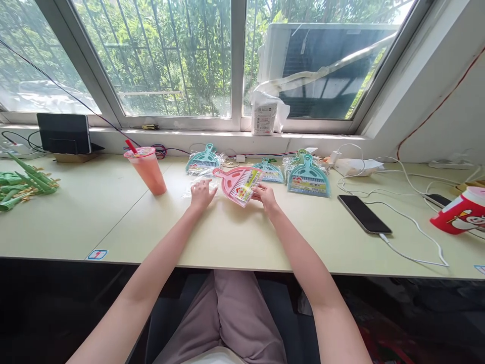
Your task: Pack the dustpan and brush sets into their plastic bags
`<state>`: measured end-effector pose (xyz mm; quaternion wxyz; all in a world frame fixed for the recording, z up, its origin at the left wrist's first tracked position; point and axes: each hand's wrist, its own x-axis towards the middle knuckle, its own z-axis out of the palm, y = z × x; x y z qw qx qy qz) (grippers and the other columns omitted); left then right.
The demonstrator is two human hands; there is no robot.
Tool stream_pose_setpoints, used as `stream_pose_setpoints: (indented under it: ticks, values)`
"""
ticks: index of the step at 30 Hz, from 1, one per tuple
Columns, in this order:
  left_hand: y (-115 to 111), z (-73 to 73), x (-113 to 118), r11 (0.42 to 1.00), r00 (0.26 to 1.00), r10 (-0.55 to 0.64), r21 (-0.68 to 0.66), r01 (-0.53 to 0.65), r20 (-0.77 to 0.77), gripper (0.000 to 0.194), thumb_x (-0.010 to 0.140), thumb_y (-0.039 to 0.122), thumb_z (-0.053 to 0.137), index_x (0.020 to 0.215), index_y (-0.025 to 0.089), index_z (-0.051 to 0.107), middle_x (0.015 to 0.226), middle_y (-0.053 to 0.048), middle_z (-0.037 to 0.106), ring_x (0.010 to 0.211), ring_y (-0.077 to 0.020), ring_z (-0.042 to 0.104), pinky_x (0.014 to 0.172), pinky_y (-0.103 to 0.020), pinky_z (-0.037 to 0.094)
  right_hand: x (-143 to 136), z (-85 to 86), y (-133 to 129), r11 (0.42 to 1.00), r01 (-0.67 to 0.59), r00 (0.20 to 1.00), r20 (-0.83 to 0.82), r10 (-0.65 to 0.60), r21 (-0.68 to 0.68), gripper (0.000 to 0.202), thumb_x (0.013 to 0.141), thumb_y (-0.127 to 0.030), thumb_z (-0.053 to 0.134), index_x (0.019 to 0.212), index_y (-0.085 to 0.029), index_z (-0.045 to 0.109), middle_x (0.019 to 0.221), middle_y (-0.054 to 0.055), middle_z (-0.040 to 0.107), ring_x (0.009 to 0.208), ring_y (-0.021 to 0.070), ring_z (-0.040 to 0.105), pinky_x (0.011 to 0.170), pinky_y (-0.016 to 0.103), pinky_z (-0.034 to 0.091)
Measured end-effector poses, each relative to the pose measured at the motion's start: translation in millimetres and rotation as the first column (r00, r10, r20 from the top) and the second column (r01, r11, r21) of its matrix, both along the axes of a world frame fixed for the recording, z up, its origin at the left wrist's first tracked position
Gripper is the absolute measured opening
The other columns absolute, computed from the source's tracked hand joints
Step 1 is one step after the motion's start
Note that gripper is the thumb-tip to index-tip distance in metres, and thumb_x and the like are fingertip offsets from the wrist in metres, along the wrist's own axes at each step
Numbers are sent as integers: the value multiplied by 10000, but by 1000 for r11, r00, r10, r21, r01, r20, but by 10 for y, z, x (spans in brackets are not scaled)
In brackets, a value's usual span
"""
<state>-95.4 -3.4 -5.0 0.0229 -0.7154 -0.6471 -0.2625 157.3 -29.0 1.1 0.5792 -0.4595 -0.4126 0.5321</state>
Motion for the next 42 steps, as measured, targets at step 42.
stream_pose_setpoints:
  ticks: [42]
  values:
    - [-84,223,-69,999,993,-33,9,35,-117,806,780,-136,285,1512,195,351,1525,-167,397,1213,-248,596,963,-339,524,-93,41,-56,997,-74,986,147,76,-15,201,757,-136,670,956,-142,695,795,52,760,631,156,710,685,297,616]
